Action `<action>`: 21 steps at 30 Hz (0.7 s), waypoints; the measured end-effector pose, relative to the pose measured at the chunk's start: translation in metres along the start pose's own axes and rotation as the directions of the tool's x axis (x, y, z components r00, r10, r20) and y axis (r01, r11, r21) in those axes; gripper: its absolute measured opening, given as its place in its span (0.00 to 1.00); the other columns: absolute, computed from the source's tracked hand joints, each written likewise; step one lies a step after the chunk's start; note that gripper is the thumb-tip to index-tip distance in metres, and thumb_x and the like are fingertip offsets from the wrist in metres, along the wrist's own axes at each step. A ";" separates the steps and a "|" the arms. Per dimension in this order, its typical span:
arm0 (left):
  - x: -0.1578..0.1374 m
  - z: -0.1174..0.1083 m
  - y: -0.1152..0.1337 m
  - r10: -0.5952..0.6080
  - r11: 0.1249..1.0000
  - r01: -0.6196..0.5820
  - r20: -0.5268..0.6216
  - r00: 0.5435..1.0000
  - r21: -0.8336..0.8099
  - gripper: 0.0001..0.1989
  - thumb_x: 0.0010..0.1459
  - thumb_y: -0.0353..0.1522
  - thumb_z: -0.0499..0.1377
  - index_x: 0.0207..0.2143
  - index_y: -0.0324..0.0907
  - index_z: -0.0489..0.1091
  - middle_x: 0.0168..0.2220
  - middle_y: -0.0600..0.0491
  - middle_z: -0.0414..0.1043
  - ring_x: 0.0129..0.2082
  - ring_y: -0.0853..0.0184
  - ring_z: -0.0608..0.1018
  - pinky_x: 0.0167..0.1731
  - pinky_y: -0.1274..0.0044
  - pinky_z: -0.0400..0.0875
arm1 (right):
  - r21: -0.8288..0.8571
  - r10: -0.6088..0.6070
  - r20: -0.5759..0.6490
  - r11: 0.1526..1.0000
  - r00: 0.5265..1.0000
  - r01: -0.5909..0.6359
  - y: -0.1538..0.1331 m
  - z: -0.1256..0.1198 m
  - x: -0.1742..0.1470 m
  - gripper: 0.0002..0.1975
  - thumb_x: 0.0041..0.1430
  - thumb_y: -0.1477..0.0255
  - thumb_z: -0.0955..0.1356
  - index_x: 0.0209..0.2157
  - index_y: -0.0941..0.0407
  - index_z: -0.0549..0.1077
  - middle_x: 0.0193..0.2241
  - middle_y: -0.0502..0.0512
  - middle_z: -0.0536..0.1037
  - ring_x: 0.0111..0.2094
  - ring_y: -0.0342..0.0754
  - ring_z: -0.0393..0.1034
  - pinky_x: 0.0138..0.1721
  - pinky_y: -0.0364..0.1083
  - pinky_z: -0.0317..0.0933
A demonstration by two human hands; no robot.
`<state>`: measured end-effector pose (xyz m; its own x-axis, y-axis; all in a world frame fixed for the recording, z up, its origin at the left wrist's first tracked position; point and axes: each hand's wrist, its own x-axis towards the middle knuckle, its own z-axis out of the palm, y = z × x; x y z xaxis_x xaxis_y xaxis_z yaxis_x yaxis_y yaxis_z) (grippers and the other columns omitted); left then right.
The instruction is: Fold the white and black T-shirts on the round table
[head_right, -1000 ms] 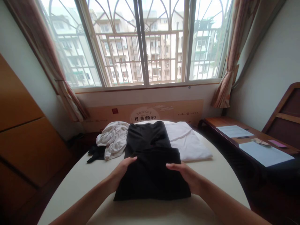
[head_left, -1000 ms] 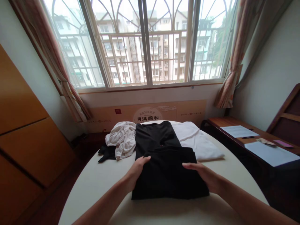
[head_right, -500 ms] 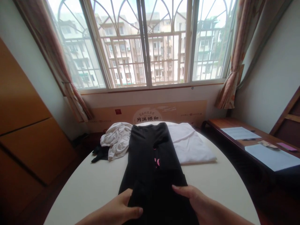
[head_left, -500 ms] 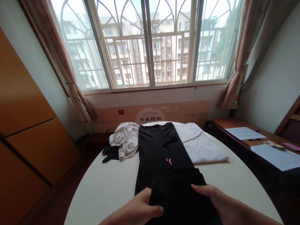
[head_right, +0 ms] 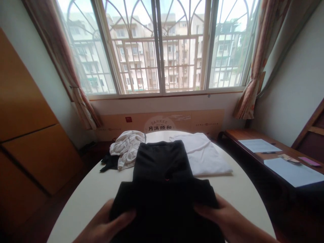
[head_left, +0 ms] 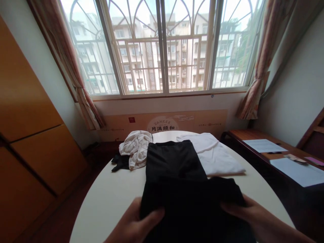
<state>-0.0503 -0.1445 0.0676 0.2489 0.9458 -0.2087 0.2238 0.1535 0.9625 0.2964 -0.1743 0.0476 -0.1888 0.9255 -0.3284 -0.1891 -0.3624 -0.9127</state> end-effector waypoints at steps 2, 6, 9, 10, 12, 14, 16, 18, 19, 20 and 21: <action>0.031 0.000 0.027 0.086 0.995 -0.089 -0.080 0.993 -0.037 0.27 0.48 0.53 0.72 0.40 0.42 0.81 0.40 0.47 0.82 0.43 0.49 0.82 0.42 0.66 0.78 | -0.092 -0.143 -0.025 0.986 0.989 0.140 -0.028 -0.001 0.041 0.29 0.46 0.56 0.83 0.47 0.56 0.83 0.44 0.62 0.86 0.47 0.64 0.81 0.53 0.58 0.72; 0.109 -0.011 0.059 0.188 0.981 -0.192 -0.150 0.971 -0.014 0.20 0.49 0.44 0.71 0.38 0.39 0.79 0.36 0.48 0.82 0.37 0.54 0.83 0.37 0.70 0.76 | -0.379 -0.432 0.037 0.829 0.901 0.412 -0.065 -0.007 0.142 0.18 0.46 0.60 0.79 0.34 0.59 0.81 0.31 0.55 0.83 0.33 0.54 0.77 0.36 0.49 0.69; 0.170 -0.031 0.059 0.270 0.954 -0.225 -0.236 0.933 0.199 0.11 0.49 0.38 0.66 0.32 0.39 0.78 0.30 0.50 0.79 0.31 0.59 0.80 0.31 0.74 0.71 | -0.598 -0.538 0.060 0.655 0.841 0.462 -0.078 -0.012 0.205 0.10 0.47 0.65 0.73 0.28 0.58 0.77 0.25 0.51 0.79 0.29 0.50 0.72 0.30 0.45 0.62; 0.188 -0.038 0.056 0.294 0.934 -0.224 -0.243 0.925 0.278 0.09 0.50 0.37 0.65 0.29 0.39 0.76 0.28 0.51 0.77 0.29 0.61 0.78 0.29 0.74 0.68 | -0.663 -0.562 0.070 0.591 0.824 0.459 -0.081 -0.013 0.221 0.08 0.48 0.67 0.72 0.28 0.57 0.77 0.25 0.51 0.79 0.29 0.49 0.71 0.30 0.44 0.61; 0.221 -0.051 0.051 0.339 0.886 -0.227 -0.230 0.912 0.404 0.08 0.50 0.35 0.64 0.25 0.39 0.74 0.24 0.52 0.74 0.27 0.62 0.75 0.28 0.75 0.65 | -0.769 -0.591 0.089 0.471 0.802 0.432 -0.089 -0.013 0.245 0.06 0.49 0.69 0.70 0.27 0.57 0.76 0.26 0.51 0.79 0.30 0.49 0.71 0.31 0.44 0.60; 0.247 -0.062 0.046 0.383 0.837 -0.232 -0.229 0.895 0.496 0.07 0.51 0.34 0.62 0.23 0.40 0.72 0.24 0.53 0.72 0.27 0.63 0.74 0.28 0.75 0.63 | -0.842 -0.605 0.079 0.385 0.792 0.378 -0.098 -0.013 0.263 0.05 0.52 0.70 0.69 0.28 0.57 0.76 0.28 0.52 0.80 0.31 0.49 0.72 0.32 0.43 0.60; 0.266 -0.070 0.042 0.418 0.798 -0.218 -0.255 0.872 0.562 0.07 0.53 0.32 0.60 0.23 0.41 0.70 0.24 0.53 0.72 0.28 0.63 0.73 0.30 0.74 0.63 | -0.883 -0.610 0.044 0.346 0.791 0.316 -0.107 -0.014 0.278 0.05 0.53 0.71 0.69 0.28 0.58 0.76 0.29 0.53 0.80 0.32 0.49 0.73 0.33 0.43 0.60; 0.279 -0.073 0.040 0.431 0.788 -0.197 -0.294 0.853 0.584 0.04 0.53 0.30 0.59 0.26 0.40 0.71 0.27 0.52 0.73 0.30 0.63 0.73 0.33 0.74 0.64 | -0.904 -0.607 0.000 0.340 0.794 0.260 -0.112 -0.016 0.292 0.04 0.52 0.72 0.70 0.27 0.58 0.76 0.28 0.54 0.80 0.32 0.49 0.72 0.33 0.44 0.59; 0.284 -0.073 0.040 0.428 0.794 -0.190 -0.309 0.849 0.577 0.02 0.53 0.28 0.59 0.29 0.40 0.72 0.29 0.51 0.74 0.32 0.62 0.74 0.34 0.74 0.65 | -0.909 -0.603 -0.019 0.342 0.797 0.237 -0.113 -0.017 0.300 0.04 0.52 0.73 0.70 0.26 0.58 0.75 0.27 0.55 0.79 0.32 0.49 0.72 0.34 0.44 0.58; 0.287 -0.073 0.039 0.421 0.803 -0.187 -0.317 0.850 0.567 0.05 0.52 0.27 0.59 0.33 0.39 0.73 0.31 0.50 0.75 0.33 0.62 0.74 0.36 0.74 0.66 | -0.914 -0.599 -0.038 0.344 0.800 0.214 -0.112 -0.017 0.307 0.03 0.51 0.74 0.70 0.25 0.58 0.75 0.27 0.56 0.79 0.32 0.50 0.72 0.34 0.45 0.58; 0.290 -0.072 0.039 0.415 0.807 -0.184 -0.318 0.852 0.562 0.08 0.51 0.25 0.59 0.36 0.39 0.73 0.34 0.49 0.76 0.35 0.62 0.75 0.38 0.74 0.67 | -0.917 -0.596 -0.057 0.349 0.801 0.194 -0.111 -0.017 0.314 0.02 0.50 0.75 0.70 0.25 0.58 0.75 0.27 0.56 0.79 0.32 0.51 0.72 0.34 0.45 0.58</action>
<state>-0.0369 0.1561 0.0570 0.0058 0.9609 0.2769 0.6641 -0.2108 0.7174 0.2745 0.1580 0.0419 0.0164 0.9634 0.2674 0.7810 0.1546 -0.6051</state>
